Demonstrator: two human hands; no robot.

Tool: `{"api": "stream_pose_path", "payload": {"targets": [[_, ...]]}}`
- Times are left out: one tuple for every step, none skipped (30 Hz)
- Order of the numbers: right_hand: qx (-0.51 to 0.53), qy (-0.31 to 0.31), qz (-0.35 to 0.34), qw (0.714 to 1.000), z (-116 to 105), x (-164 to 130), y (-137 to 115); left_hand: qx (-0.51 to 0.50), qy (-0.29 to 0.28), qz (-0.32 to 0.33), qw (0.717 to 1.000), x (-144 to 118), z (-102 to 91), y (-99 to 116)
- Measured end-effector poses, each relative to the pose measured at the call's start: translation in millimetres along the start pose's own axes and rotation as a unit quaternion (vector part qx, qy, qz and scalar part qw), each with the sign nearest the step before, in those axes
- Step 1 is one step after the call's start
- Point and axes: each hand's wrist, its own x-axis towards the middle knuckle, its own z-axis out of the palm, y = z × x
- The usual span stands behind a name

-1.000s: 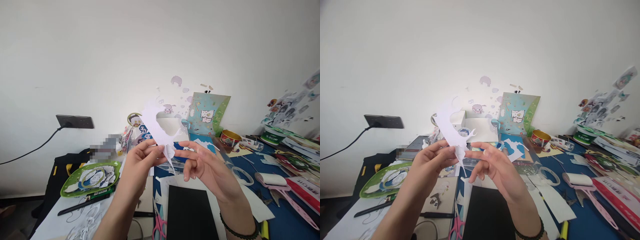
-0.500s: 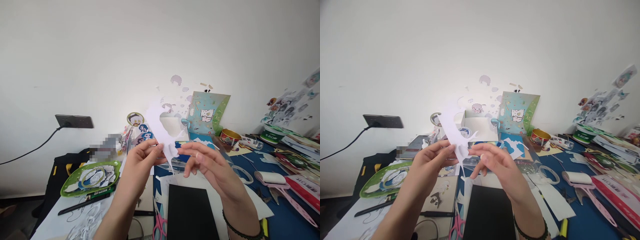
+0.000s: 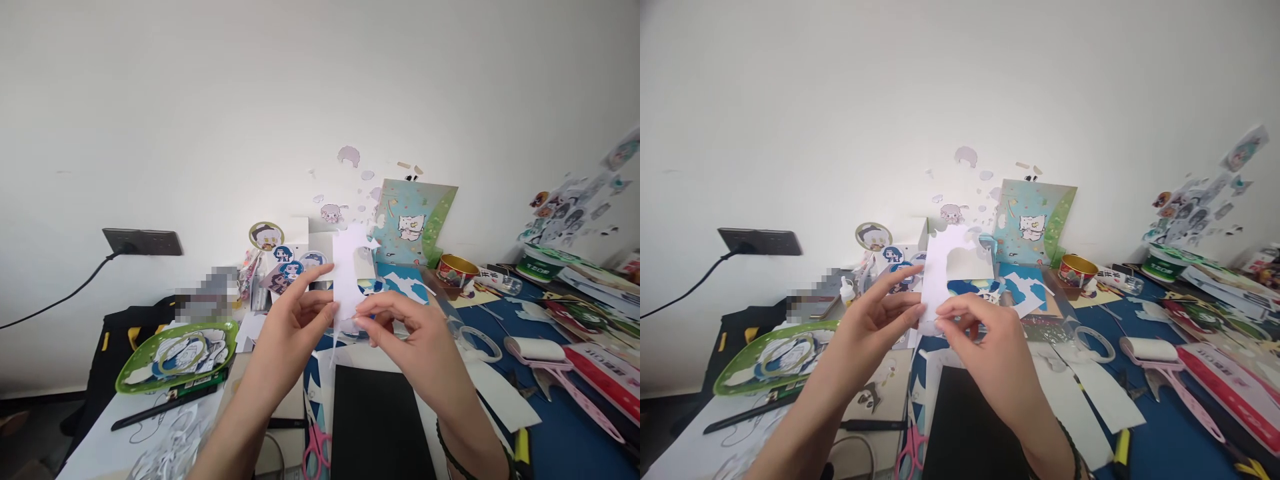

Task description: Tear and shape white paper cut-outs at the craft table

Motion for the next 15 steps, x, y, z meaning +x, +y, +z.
{"api": "stream_pose_path", "payload": {"targets": [[-0.005,-0.003,-0.003,1.0,0.6,0.7,-0.1,0.017,-0.001,0.004,1.0,0.4,0.3,0.7],[-0.01,-0.004,-0.006,1.0,0.8,1.2,0.0,0.034,-0.004,0.005,0.999,0.8,0.4,1.5],[-0.013,-0.004,-0.007,1.0,0.8,1.7,0.2,0.049,-0.006,0.002,0.999,1.1,0.4,2.3],[-0.014,-0.003,-0.006,1.0,0.6,2.1,0.5,0.061,-0.01,-0.005,0.998,1.3,0.3,3.2],[-0.013,-0.004,-0.004,1.0,0.4,2.5,0.8,0.067,-0.016,-0.014,0.998,1.3,0.0,4.0],[-0.01,-0.004,-0.001,1.0,0.2,2.8,1.0,0.067,-0.021,-0.022,0.997,1.3,-0.3,4.7],[-0.007,-0.004,0.004,1.0,0.1,3.0,1.2,0.063,-0.026,-0.028,0.997,1.0,-0.8,5.3],[-0.003,-0.003,0.008,1.0,0.0,3.3,1.3,0.055,-0.029,-0.034,0.997,0.6,-1.4,5.8],[0.002,-0.002,0.012,1.0,0.0,3.5,1.4,0.045,-0.033,-0.04,0.998,0.1,-2.2,6.1],[0.007,0.0,0.015,1.0,-0.1,3.7,1.5,0.035,-0.038,-0.048,0.997,-0.3,-3.0,6.1],[0.013,0.004,0.018,1.0,-0.1,3.9,1.5,0.023,-0.045,-0.058,0.997,-0.7,-3.8,5.9],[0.02,0.008,0.02,1.0,-0.1,4.0,1.5,0.01,-0.054,-0.068,0.996,-0.9,-4.7,5.4],[0.028,0.013,0.021,0.999,-0.1,4.1,1.6,-0.005,-0.063,-0.077,0.995,-0.9,-5.4,4.5],[0.036,0.02,0.021,0.999,0.0,4.1,1.6,-0.02,-0.071,-0.084,0.994,-0.6,-6.1,3.3],[0.042,0.026,0.022,0.999,0.1,4.1,1.6,-0.034,-0.075,-0.089,0.993,-0.1,-6.7,2.0]]}}
